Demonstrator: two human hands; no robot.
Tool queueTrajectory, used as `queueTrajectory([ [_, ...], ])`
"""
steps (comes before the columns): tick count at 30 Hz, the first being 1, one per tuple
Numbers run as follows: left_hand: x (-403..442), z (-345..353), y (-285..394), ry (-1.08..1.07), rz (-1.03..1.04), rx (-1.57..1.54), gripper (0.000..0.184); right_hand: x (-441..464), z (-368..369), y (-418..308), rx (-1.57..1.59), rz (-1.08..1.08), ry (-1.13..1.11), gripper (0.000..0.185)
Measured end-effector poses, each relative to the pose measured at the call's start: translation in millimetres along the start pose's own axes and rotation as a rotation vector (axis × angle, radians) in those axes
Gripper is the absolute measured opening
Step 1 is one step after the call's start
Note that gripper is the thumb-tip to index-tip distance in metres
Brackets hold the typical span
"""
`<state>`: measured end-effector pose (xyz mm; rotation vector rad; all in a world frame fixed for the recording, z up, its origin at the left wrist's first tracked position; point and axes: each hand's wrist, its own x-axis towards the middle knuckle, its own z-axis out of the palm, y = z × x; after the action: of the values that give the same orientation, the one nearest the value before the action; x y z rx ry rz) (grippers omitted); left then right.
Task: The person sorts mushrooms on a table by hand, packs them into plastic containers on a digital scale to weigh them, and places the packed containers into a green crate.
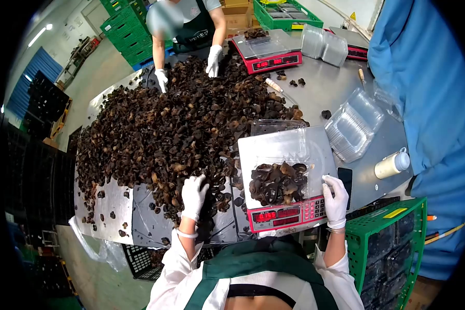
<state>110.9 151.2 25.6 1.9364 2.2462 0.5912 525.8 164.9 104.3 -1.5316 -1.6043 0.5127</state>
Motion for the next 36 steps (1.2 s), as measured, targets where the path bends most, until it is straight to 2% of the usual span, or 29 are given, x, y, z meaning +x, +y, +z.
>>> queueTrajectory([
  [1, -8, 4, -3, -0.059, 0.078, -0.041, 0.031, -1, -2, -1, -0.008, 0.010, -0.008, 0.019],
  [2, -16, 1, 2, 0.001, 0.200, -0.166, 0.030, -2, -3, -3, -0.015, 0.021, -0.015, 0.019],
  [4, -27, -12, 13, -0.220, 0.119, -0.279, 0.028, -4, -7, -10, -0.012, 0.039, -0.004, 0.018],
  [5, -27, -18, 11, -0.300, 0.145, -0.415, 0.025, -5, -9, -12, -0.015, 0.061, -0.005, 0.017],
  [6, -26, -21, 12, -0.449, -0.028, -0.655, 0.020, -6, -9, -13, -0.017, 0.084, -0.008, 0.017],
  [8, -15, -29, 23, -0.324, -0.168, -0.565, 0.019, -10, -7, -14, -0.013, 0.082, 0.006, 0.017],
  [10, -3, -1, 18, 0.037, -0.038, -0.437, 0.014, -13, -6, -14, -0.014, 0.076, 0.024, 0.016],
  [12, 15, 19, 26, 0.170, 0.128, -0.274, 0.018, -15, -4, -12, -0.017, 0.074, 0.003, 0.017],
  [14, 27, 27, 35, 0.097, 0.198, -0.036, 0.025, -17, -2, -14, -0.038, 0.065, 0.000, 0.017],
  [16, 35, 41, 40, -0.014, 0.145, 0.046, 0.039, -19, -3, -15, -0.069, 0.023, 0.004, 0.017],
  [18, 37, 43, 50, 0.059, 0.183, 0.036, 0.046, -21, -5, -16, -0.076, 0.030, 0.002, 0.017],
  [19, 39, 46, 51, 0.064, 0.241, 0.062, 0.047, -23, -6, -17, -0.081, 0.041, -0.003, 0.017],
  [20, 41, 53, 48, 0.080, 0.304, 0.085, 0.039, -25, -7, -18, -0.083, 0.041, -0.002, 0.017],
  [22, 45, 59, 44, 0.073, 0.265, -0.020, 0.028, -26, -7, -19, -0.103, 0.030, 0.016, 0.017],
  [25, 44, 52, 42, 0.203, 0.109, -0.479, 0.015, -25, -8, -23, -0.100, 0.024, 0.022, 0.016],
  [26, 42, 38, 44, 0.023, -0.082, -0.747, 0.017, -25, -8, -24, -0.107, 0.031, 0.030, 0.016],
  [28, 34, 23, 36, -0.055, -0.137, -0.988, 0.018, -22, -6, -22, -0.055, 0.039, 0.035, 0.016],
  [30, 20, -13, 39, -0.167, -0.323, -1.176, 0.020, -18, -3, -19, -0.021, 0.047, 0.052, 0.016],
  [32, 6, -33, 35, -0.174, -0.407, -1.363, 0.022, -13, 0, -10, 0.027, 0.085, 0.097, 0.015],
  [36, -23, -53, 6, -0.049, -0.455, -1.383, 0.030, 3, 0, 1, 0.020, 0.070, 0.191, 0.011],
])
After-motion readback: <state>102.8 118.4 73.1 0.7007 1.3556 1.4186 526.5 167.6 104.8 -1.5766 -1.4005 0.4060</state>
